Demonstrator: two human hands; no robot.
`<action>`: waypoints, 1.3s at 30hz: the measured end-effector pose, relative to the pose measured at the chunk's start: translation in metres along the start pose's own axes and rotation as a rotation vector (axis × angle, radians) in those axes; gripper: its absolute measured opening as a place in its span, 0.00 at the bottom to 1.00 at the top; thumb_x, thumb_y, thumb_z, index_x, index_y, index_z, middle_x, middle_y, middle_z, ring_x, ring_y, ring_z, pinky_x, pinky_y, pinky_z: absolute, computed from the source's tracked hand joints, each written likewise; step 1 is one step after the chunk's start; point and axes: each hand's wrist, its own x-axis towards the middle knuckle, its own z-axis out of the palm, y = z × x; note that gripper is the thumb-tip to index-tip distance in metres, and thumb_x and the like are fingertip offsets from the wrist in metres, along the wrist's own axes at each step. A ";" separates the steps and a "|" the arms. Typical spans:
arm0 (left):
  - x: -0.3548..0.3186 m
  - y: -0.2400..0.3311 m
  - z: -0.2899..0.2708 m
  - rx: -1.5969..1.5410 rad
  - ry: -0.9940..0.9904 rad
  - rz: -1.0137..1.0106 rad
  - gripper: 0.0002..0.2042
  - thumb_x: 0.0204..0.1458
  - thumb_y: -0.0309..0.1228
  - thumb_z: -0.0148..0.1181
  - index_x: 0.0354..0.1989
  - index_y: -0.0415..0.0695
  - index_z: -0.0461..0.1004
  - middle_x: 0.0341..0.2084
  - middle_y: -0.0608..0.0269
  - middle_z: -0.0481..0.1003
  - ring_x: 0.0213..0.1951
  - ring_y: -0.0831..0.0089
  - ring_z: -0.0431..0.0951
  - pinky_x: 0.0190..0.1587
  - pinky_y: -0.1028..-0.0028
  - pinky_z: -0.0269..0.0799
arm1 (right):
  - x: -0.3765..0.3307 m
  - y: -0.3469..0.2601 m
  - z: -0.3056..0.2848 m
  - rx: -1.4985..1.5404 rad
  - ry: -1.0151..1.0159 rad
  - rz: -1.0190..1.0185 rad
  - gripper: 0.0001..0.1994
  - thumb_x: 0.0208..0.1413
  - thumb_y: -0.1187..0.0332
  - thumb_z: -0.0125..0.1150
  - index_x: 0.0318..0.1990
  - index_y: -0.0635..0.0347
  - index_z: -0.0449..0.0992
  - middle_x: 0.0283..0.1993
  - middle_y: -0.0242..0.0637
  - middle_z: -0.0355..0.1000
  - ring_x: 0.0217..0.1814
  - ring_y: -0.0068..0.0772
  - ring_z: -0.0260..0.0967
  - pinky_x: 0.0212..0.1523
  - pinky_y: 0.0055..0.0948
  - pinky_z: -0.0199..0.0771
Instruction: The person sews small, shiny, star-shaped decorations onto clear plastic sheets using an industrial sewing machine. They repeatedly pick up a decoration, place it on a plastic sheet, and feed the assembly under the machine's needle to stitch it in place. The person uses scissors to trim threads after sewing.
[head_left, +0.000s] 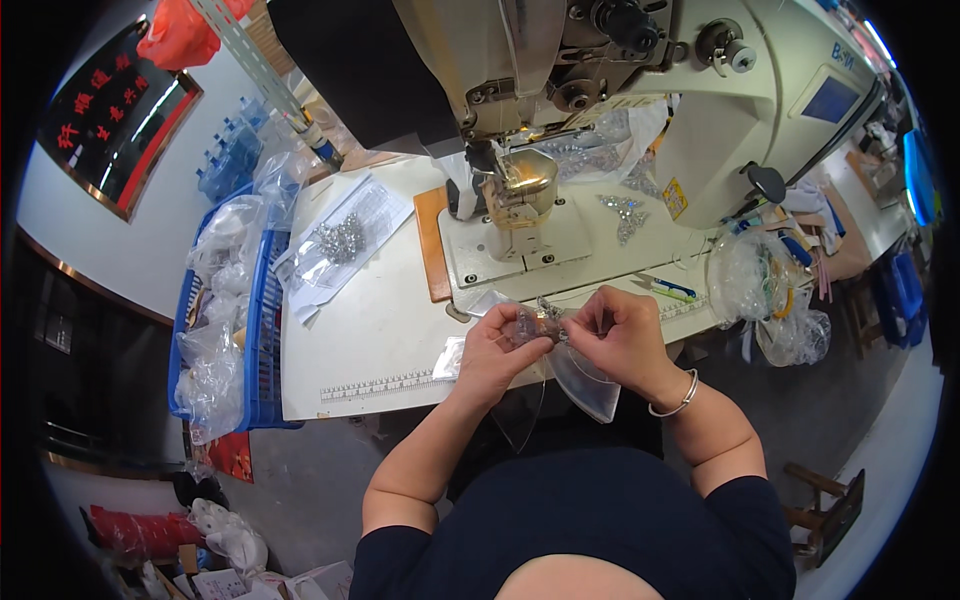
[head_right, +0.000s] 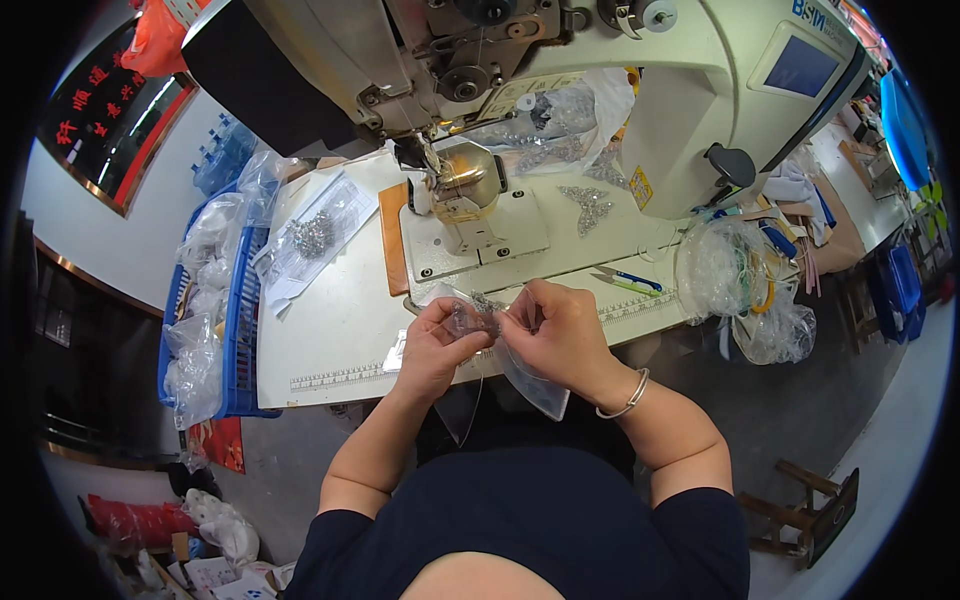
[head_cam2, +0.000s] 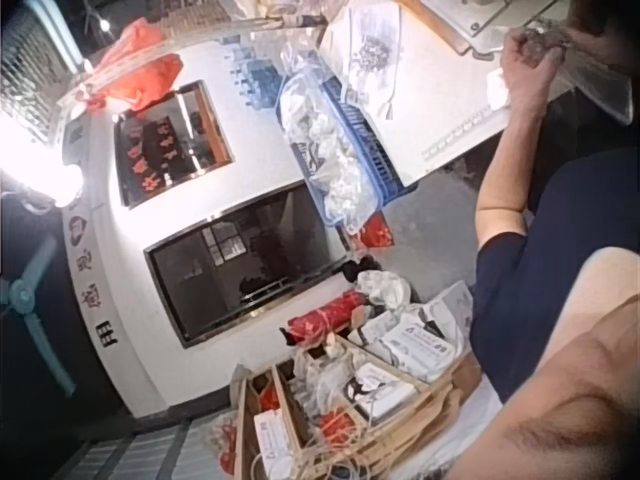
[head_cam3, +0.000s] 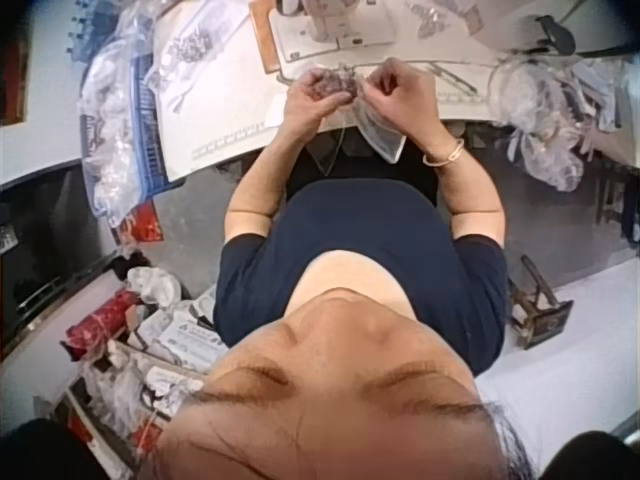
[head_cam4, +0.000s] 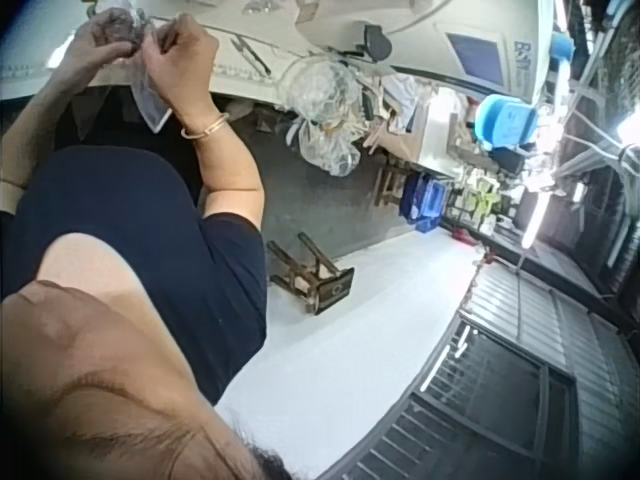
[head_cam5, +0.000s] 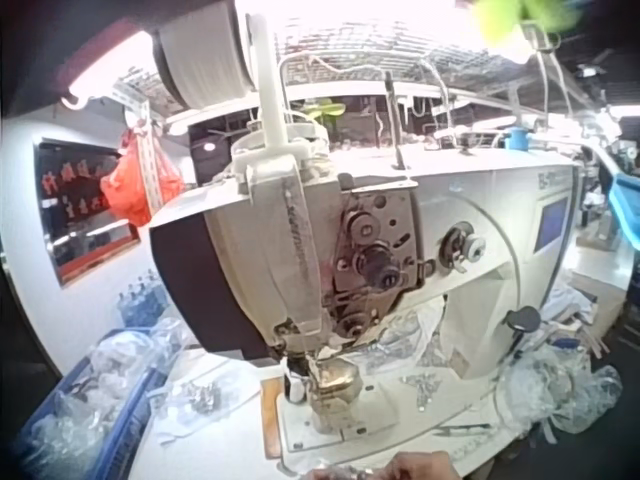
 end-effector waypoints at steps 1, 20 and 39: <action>0.000 0.000 0.000 -0.019 -0.002 -0.008 0.16 0.43 0.16 0.62 0.40 0.39 0.65 0.35 0.61 0.72 0.38 0.72 0.76 0.44 0.72 0.75 | 0.000 -0.001 -0.001 0.045 -0.022 0.044 0.09 0.42 0.73 0.65 0.20 0.66 0.70 0.16 0.36 0.70 0.16 0.23 0.66 0.19 0.21 0.65; -0.006 0.010 -0.004 -0.207 -0.109 -0.109 0.19 0.52 0.19 0.54 0.53 0.34 0.64 0.44 0.58 0.71 0.44 0.72 0.74 0.49 0.72 0.71 | 0.009 0.021 0.001 0.177 -0.093 0.215 0.10 0.43 0.72 0.68 0.21 0.65 0.71 0.19 0.30 0.70 0.20 0.14 0.62 0.22 0.17 0.64; -0.006 0.005 -0.013 -0.388 -0.211 -0.157 0.20 0.55 0.23 0.50 0.57 0.34 0.59 0.51 0.56 0.67 0.52 0.70 0.69 0.58 0.67 0.66 | 0.011 0.030 -0.001 0.467 -0.190 0.307 0.09 0.44 0.72 0.69 0.24 0.63 0.71 0.20 0.26 0.68 0.21 0.13 0.59 0.24 0.15 0.62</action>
